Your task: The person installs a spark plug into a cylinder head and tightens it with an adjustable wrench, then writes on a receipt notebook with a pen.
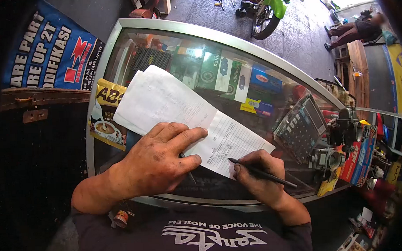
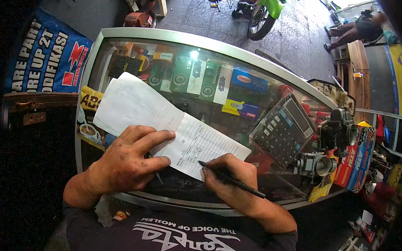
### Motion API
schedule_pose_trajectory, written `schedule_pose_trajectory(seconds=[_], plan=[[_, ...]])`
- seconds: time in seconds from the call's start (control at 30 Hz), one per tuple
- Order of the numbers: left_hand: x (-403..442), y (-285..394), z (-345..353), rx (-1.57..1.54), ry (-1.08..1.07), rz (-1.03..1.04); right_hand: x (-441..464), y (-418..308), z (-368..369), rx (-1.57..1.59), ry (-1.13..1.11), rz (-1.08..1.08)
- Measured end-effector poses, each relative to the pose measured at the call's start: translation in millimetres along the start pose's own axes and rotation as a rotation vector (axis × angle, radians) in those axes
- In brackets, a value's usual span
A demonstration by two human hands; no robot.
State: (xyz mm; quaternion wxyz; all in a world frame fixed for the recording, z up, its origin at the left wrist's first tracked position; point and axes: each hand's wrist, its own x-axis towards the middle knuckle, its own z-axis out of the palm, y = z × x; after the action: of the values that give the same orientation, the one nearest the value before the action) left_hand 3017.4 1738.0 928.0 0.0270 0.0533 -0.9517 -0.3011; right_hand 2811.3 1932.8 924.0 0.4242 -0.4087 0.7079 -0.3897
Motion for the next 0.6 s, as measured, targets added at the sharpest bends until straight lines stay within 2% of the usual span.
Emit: schedule_pose_trajectory(seconds=[0.6], plan=[[-0.3, 0.1, 1.9, 0.014, 0.006, 0.001, -1.4, 6.7, 4.0, 0.072, 0.083, 0.054]])
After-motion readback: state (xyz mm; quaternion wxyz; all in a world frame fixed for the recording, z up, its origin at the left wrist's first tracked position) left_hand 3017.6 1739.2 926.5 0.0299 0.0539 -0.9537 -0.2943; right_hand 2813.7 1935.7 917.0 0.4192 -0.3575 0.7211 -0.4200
